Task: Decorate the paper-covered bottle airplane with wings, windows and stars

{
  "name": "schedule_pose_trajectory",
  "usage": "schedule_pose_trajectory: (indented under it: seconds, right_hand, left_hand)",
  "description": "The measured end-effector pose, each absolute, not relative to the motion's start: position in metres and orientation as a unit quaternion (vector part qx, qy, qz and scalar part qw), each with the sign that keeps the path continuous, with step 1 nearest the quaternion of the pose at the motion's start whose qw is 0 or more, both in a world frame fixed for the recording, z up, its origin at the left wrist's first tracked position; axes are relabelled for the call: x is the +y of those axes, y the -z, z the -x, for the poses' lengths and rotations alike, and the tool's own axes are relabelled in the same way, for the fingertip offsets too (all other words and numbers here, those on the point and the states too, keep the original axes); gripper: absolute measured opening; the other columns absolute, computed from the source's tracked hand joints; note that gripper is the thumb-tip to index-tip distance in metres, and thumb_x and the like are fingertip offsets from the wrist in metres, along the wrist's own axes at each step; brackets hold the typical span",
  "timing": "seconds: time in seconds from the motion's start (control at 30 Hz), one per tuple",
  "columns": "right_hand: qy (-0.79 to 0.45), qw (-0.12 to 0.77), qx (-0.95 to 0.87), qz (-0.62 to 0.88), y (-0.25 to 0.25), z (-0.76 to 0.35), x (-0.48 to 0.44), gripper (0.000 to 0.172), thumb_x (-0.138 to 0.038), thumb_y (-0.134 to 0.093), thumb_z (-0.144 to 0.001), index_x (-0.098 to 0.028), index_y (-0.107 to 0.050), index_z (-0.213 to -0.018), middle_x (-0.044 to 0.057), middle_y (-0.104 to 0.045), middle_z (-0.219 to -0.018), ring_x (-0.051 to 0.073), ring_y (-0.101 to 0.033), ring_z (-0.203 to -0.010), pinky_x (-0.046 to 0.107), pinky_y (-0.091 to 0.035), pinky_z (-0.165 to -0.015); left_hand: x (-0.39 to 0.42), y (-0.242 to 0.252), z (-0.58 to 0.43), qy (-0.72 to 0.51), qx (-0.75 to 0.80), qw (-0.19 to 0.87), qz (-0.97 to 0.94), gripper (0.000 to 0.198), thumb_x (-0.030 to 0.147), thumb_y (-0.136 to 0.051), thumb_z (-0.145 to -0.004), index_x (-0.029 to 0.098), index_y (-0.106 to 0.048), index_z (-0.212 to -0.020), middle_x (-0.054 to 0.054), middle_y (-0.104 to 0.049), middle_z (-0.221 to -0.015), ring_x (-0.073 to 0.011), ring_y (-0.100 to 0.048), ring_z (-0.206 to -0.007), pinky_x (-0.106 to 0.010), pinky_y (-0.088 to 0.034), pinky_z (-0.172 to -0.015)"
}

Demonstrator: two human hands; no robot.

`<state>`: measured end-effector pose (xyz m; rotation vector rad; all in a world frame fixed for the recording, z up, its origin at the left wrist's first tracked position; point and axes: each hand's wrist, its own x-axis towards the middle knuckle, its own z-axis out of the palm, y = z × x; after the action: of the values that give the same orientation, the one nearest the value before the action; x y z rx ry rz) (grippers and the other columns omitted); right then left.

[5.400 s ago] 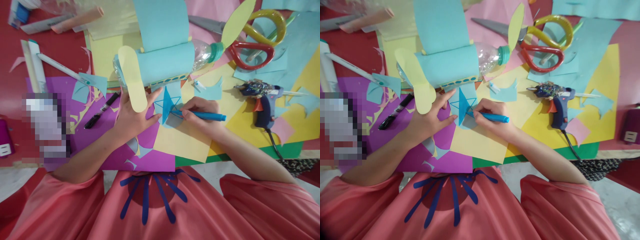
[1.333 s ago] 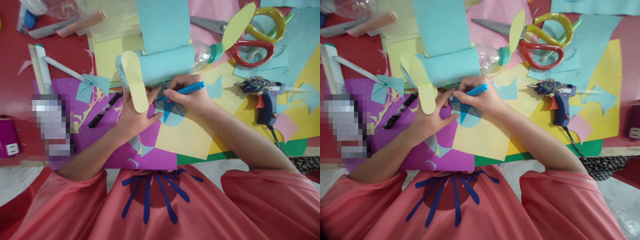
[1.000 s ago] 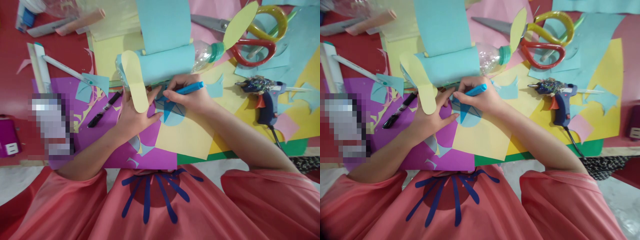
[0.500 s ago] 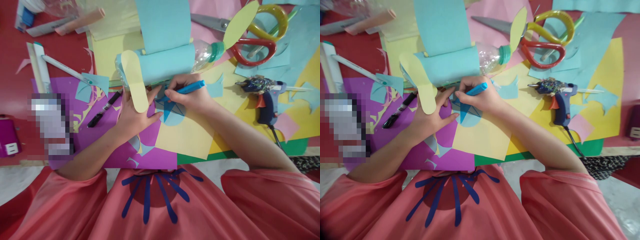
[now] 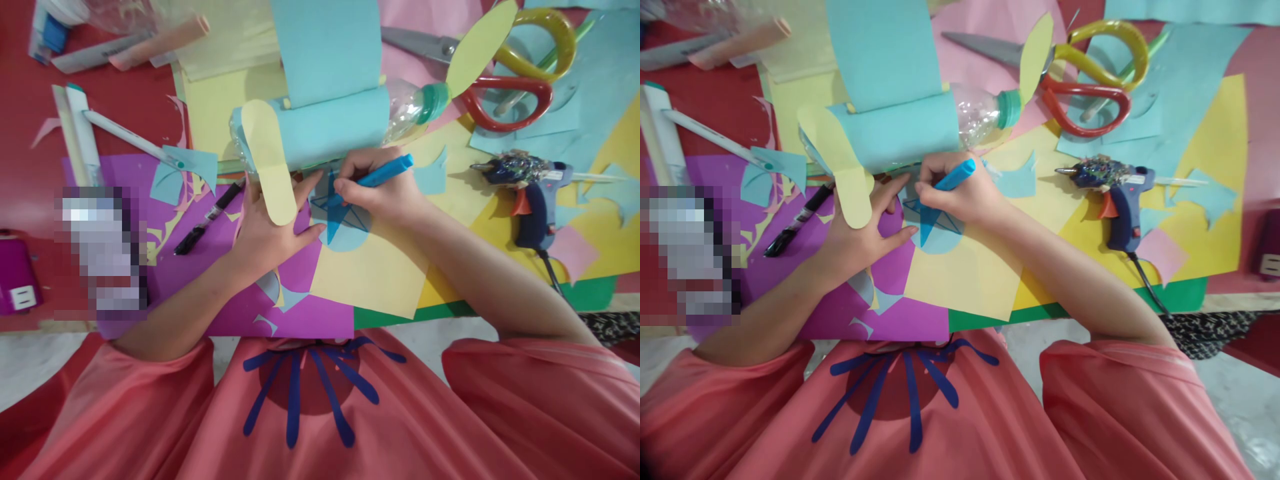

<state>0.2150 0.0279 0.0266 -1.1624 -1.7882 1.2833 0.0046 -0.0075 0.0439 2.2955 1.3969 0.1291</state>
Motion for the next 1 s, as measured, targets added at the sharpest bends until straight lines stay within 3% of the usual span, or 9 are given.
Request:
schedule_pose_trajectory:
  seconds: [0.67,0.87,1.0]
  right_hand:
    - [-0.492,0.331,-0.673,0.442,-0.0296,-0.2117,0.0262,0.037,-0.049,-0.074,-0.082,-0.021,-0.055,-0.069,-0.001,-0.056,-0.064,0.012,-0.049,-0.059,0.027,-0.043,-0.054]
    - [-0.489,0.323,-0.679,0.442,-0.0277,-0.2143,0.0286,0.035,-0.040,-0.069,-0.086,-0.021,-0.049,-0.065,-0.003,-0.050,-0.059,0.011,-0.045,-0.059,0.027,-0.043,-0.057]
    - [-0.490,0.327,-0.676,0.443,-0.0283,-0.2135,0.0275,0.035,-0.043,-0.070,-0.085,-0.022,-0.051,-0.067,-0.003,-0.053,-0.060,0.011,-0.045,-0.058,0.027,-0.043,-0.055]
  left_hand:
    - [-0.0066,-0.0459,-0.0063,-0.041,0.507,0.232,-0.829,0.061,0.040,-0.061,-0.093,0.022,-0.047,-0.149,-0.011,-0.068,-0.120,-0.0338,-0.061,-0.123,-0.057,-0.033,-0.117]
    - [-0.0065,-0.0449,-0.0053,-0.045,0.506,0.225,-0.831,0.062,0.040,-0.060,-0.094,0.023,-0.044,-0.151,-0.010,-0.068,-0.121,-0.0335,-0.061,-0.122,-0.057,-0.035,-0.116]
    - [-0.0061,-0.0446,-0.0056,-0.040,0.506,0.227,-0.831,0.062,0.040,-0.061,-0.093,0.023,-0.045,-0.151,-0.010,-0.068,-0.120,-0.0336,-0.060,-0.123,-0.056,-0.036,-0.115]
